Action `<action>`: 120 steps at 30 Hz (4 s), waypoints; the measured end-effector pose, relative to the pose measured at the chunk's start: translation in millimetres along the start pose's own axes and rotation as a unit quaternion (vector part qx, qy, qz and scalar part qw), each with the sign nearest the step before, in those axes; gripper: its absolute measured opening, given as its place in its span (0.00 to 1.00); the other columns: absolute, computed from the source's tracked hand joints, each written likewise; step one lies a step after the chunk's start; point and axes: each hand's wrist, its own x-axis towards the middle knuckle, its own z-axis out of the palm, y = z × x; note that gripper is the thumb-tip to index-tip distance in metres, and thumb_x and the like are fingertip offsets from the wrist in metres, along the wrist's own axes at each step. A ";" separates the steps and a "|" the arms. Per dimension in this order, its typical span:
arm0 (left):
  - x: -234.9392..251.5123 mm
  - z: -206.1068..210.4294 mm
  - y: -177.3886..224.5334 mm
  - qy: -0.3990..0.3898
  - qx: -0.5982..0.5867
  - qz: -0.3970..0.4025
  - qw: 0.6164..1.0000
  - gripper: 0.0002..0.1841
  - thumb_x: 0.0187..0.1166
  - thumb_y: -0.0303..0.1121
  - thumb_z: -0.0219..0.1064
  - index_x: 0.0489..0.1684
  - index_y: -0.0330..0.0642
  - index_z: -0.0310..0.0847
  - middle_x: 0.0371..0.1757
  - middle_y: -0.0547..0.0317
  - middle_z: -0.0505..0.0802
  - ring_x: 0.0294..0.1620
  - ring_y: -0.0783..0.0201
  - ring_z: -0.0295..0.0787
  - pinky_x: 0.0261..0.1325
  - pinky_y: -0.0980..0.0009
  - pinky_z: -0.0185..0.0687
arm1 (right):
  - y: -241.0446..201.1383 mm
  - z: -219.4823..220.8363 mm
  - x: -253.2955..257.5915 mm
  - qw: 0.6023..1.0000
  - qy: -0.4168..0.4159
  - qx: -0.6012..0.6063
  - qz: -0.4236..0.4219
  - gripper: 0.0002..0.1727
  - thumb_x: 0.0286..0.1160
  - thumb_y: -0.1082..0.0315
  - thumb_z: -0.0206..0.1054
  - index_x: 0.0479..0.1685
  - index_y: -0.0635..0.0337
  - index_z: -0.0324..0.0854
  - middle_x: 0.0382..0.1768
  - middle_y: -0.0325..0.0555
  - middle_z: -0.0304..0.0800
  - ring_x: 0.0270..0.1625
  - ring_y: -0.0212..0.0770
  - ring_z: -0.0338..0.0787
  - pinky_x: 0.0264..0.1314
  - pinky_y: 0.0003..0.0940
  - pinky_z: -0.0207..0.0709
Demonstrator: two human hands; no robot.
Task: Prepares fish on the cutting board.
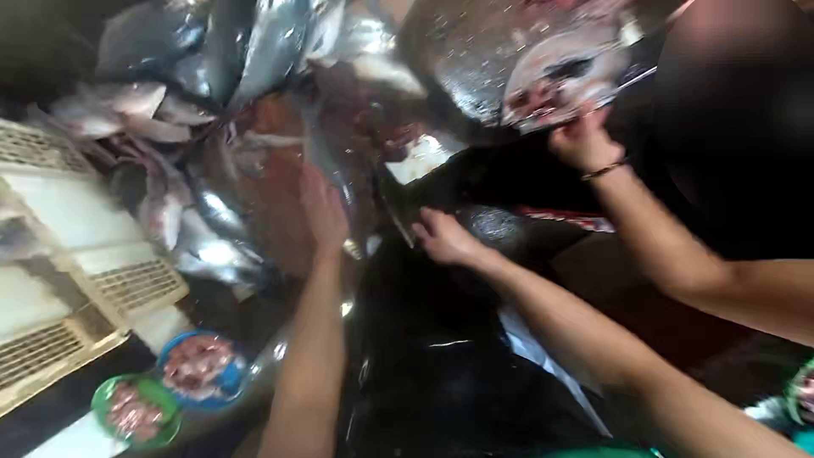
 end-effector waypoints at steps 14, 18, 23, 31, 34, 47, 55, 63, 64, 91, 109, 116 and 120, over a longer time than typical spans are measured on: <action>0.8 12.7 -17.5 0.001 -0.002 0.009 1.000 0.32 0.94 0.44 0.31 0.96 0.38 0.44 0.97 0.50 0.53 0.98 0.55 0.40 0.99 0.55 0.30 | -40.1 13.1 32.6 0.999 -0.011 -0.039 -0.020 0.12 0.90 0.58 0.57 0.56 0.57 0.76 0.35 0.49 0.87 0.38 0.48 0.92 0.42 0.51 0.86; 1.2 13.5 -18.1 0.002 -0.009 0.014 1.000 0.32 0.94 0.43 0.30 0.96 0.36 0.44 0.97 0.49 0.53 0.98 0.55 0.40 0.98 0.56 0.30 | -41.9 16.9 31.4 0.999 -0.018 -0.045 -0.005 0.12 0.90 0.58 0.57 0.55 0.56 0.75 0.34 0.48 0.87 0.38 0.48 0.92 0.41 0.50 0.86; 0.6 13.4 -18.1 0.002 -0.016 0.002 1.000 0.32 0.94 0.43 0.31 0.96 0.38 0.44 0.97 0.51 0.52 0.98 0.56 0.39 0.99 0.56 0.30 | -44.1 16.1 38.3 0.998 -0.018 -0.052 -0.016 0.11 0.90 0.58 0.57 0.53 0.56 0.76 0.34 0.46 0.87 0.37 0.46 0.92 0.41 0.48 0.86; -0.4 14.8 -21.0 0.008 -0.034 0.009 0.999 0.32 0.94 0.43 0.29 0.96 0.37 0.44 0.97 0.50 0.52 0.98 0.57 0.39 0.99 0.56 0.29 | -53.0 11.2 50.4 0.998 -0.018 -0.061 -0.018 0.10 0.89 0.58 0.57 0.52 0.55 0.75 0.33 0.45 0.86 0.36 0.45 0.91 0.40 0.46 0.85; -0.6 14.9 -18.3 0.011 -0.027 0.005 1.000 0.32 0.94 0.43 0.29 0.96 0.36 0.44 0.97 0.49 0.52 0.98 0.56 0.40 0.98 0.55 0.30 | -59.9 15.4 59.0 0.999 -0.005 -0.041 -0.010 0.10 0.88 0.59 0.58 0.52 0.56 0.75 0.33 0.46 0.86 0.36 0.45 0.91 0.39 0.47 0.85; 1.3 16.2 -20.0 0.001 -0.006 -0.012 1.000 0.33 0.94 0.44 0.29 0.97 0.37 0.38 0.98 0.50 0.47 0.98 0.58 0.36 0.99 0.56 0.28 | -52.5 40.4 71.1 0.998 0.054 -0.006 -0.042 0.14 0.87 0.59 0.58 0.56 0.60 0.77 0.34 0.49 0.89 0.38 0.48 0.93 0.43 0.50 0.87; 4.1 17.2 -20.0 0.005 0.000 -0.001 1.000 0.33 0.94 0.45 0.29 0.97 0.39 0.40 0.98 0.51 0.48 0.98 0.58 0.37 0.99 0.57 0.27 | -16.6 47.4 16.9 0.997 -0.013 -0.024 -0.072 0.12 0.83 0.61 0.60 0.52 0.60 0.79 0.32 0.48 0.87 0.35 0.47 0.91 0.39 0.51 0.87; 1.0 15.5 -18.2 0.000 0.000 0.003 1.000 0.33 0.94 0.45 0.27 0.97 0.38 0.38 0.98 0.53 0.48 0.98 0.59 0.37 0.98 0.56 0.26 | 4.3 66.6 -45.3 0.993 -0.096 -0.069 -0.013 0.09 0.83 0.60 0.61 0.53 0.54 0.77 0.28 0.44 0.85 0.31 0.45 0.90 0.34 0.47 0.85; 0.8 14.6 -18.2 -0.002 0.000 -0.001 1.000 0.33 0.94 0.45 0.27 0.97 0.39 0.38 0.98 0.54 0.48 0.98 0.60 0.37 0.98 0.57 0.26 | 3.9 69.6 -46.1 0.993 -0.090 -0.070 -0.006 0.10 0.84 0.60 0.60 0.54 0.54 0.77 0.28 0.44 0.85 0.32 0.46 0.91 0.34 0.48 0.85; 82.4 13.1 -38.4 -0.035 0.055 -0.053 0.996 0.41 0.92 0.58 0.32 0.97 0.35 0.33 0.98 0.42 0.37 0.98 0.45 0.26 0.97 0.50 0.21 | -43.5 47.4 37.4 1.000 -0.003 0.021 -0.021 0.13 0.87 0.59 0.58 0.55 0.59 0.78 0.31 0.48 0.87 0.35 0.48 0.92 0.39 0.49 0.86; 112.2 11.8 -36.3 -0.057 0.042 -0.140 0.988 0.41 0.90 0.62 0.32 0.99 0.49 0.33 0.96 0.39 0.28 0.96 0.36 0.16 0.94 0.40 0.19 | -67.4 22.7 88.9 0.999 -0.016 -0.012 -0.027 0.13 0.87 0.58 0.59 0.51 0.60 0.79 0.33 0.50 0.88 0.37 0.50 0.92 0.41 0.52 0.86; 115.2 12.2 -37.3 -0.059 0.050 -0.153 0.985 0.39 0.89 0.63 0.27 0.99 0.57 0.30 0.96 0.43 0.25 0.96 0.38 0.14 0.92 0.36 0.13 | -98.0 9.0 157.6 0.995 -0.027 0.099 0.015 0.13 0.88 0.58 0.57 0.50 0.60 0.77 0.24 0.49 0.83 0.13 0.42 0.83 0.16 0.41 0.81; 91.4 0.0 -9.5 -0.009 0.079 -0.171 0.982 0.45 0.86 0.64 0.46 0.98 0.50 0.37 0.98 0.43 0.34 0.98 0.39 0.26 0.94 0.37 0.26 | -89.9 -2.8 140.4 1.000 -0.006 0.004 -0.025 0.16 0.88 0.57 0.57 0.56 0.61 0.78 0.31 0.52 0.87 0.23 0.47 0.89 0.25 0.48 0.86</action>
